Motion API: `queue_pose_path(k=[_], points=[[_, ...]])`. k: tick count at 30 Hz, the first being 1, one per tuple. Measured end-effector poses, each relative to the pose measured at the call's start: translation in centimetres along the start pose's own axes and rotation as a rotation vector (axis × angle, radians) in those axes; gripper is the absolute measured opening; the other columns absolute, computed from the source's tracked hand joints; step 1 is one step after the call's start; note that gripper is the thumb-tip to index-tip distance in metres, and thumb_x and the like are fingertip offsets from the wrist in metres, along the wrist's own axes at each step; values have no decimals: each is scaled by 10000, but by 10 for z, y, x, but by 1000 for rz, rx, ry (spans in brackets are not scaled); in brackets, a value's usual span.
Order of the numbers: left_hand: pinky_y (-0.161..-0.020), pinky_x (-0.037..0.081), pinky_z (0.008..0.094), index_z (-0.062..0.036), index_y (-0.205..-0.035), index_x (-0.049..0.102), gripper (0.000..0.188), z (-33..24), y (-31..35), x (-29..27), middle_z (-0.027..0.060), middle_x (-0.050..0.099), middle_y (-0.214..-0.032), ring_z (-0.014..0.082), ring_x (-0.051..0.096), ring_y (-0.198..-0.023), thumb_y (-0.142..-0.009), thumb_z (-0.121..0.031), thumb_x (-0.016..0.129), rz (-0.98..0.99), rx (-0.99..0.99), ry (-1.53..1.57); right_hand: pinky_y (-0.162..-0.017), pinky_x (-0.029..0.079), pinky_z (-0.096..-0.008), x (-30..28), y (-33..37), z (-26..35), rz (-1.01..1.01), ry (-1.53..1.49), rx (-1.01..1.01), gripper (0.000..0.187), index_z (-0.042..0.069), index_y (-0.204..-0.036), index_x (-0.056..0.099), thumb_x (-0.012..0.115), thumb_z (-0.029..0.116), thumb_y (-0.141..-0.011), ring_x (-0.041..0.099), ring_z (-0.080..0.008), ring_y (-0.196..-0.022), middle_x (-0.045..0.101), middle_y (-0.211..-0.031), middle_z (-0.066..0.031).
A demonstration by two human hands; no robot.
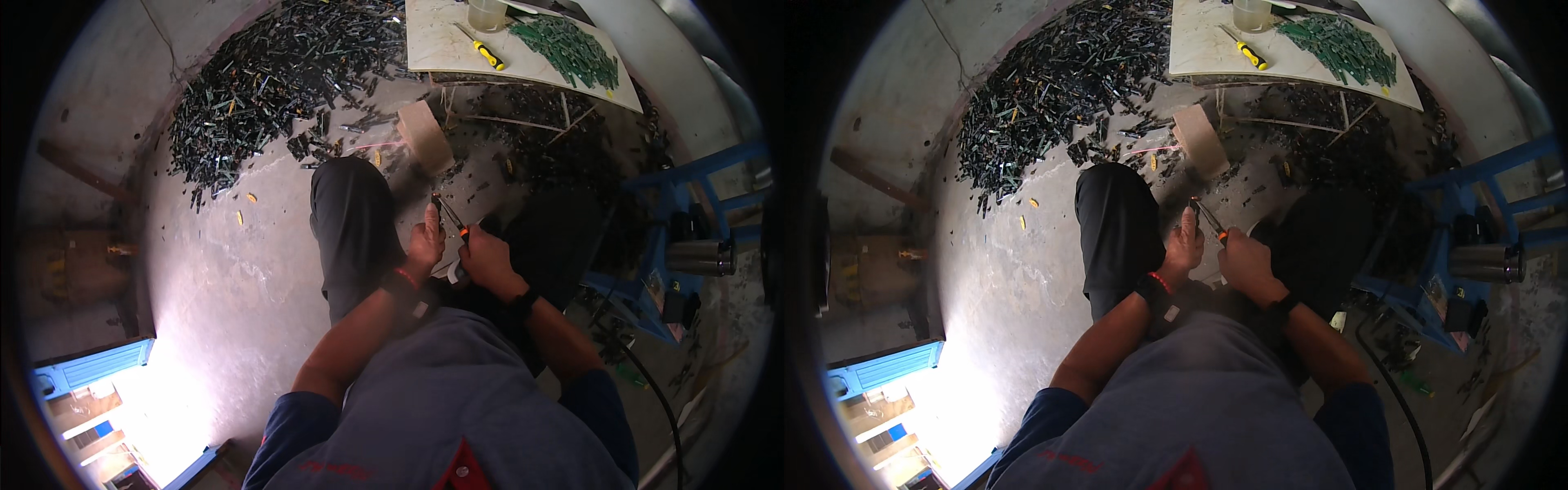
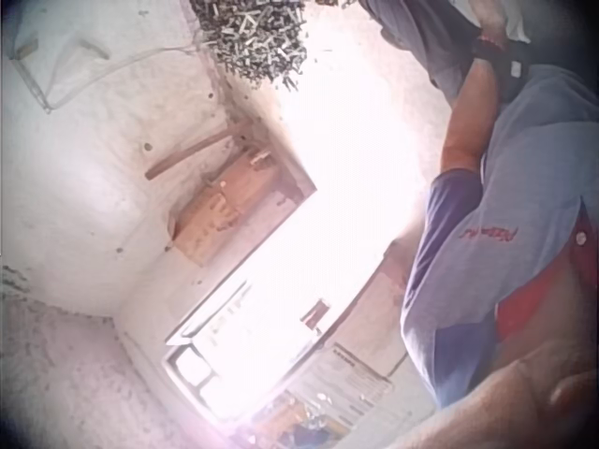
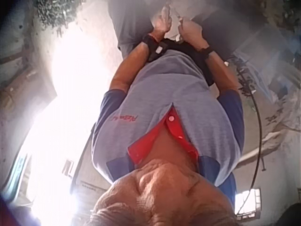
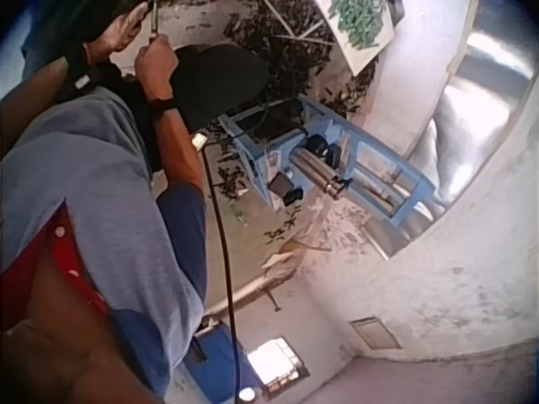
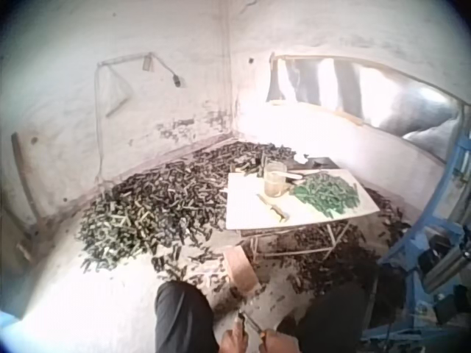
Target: The person is sitting on the floor and using pliers to strip components from small electronic parts. The person holds the parts with one hand and uses the pliers with the other to remove pieces, which fall onto the floor.
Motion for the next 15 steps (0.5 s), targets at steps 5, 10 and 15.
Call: queue_pose_path(k=[5, 10, 15], points=[[-418, 296, 337, -88, -486, 358, 695, 9, -13, -6, 9, 365, -455, 141, 335, -398, -934, -613, 272, -94, 81, -177, -689, 485, -482, 3, -1, 7, -30, 49, 5, 184, -11, -897, 517, 531, 118, -767, 627, -383, -753, 634, -799, -208], [-490, 325, 373, -33, -498, 398, 705, 5, -11, -6, 37, 382, -464, 168, 342, -457, -979, -527, 250, -142, 162, -304, -689, 486, -480, 5, -1, 11, -53, 115, -48, 174, -25, -888, 503, 529, 84, -756, 618, -381, -755, 622, -807, -210], [-489, 321, 376, -12, -513, 404, 696, -8, 0, -4, 37, 364, -469, 167, 330, -469, -986, -503, 263, -151, 242, -364, -677, 486, -473, 16, -2, 7, -150, 53, -138, 187, -38, -898, 491, 531, 70, -751, 600, -392, -728, 613, -797, -199]])
Point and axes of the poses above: each hand's wrist, its own y-axis away from the middle knuckle, its own x-axis out of the palm, z = x × y, the point moved 6 cm from there along -y, towards the middle knuckle
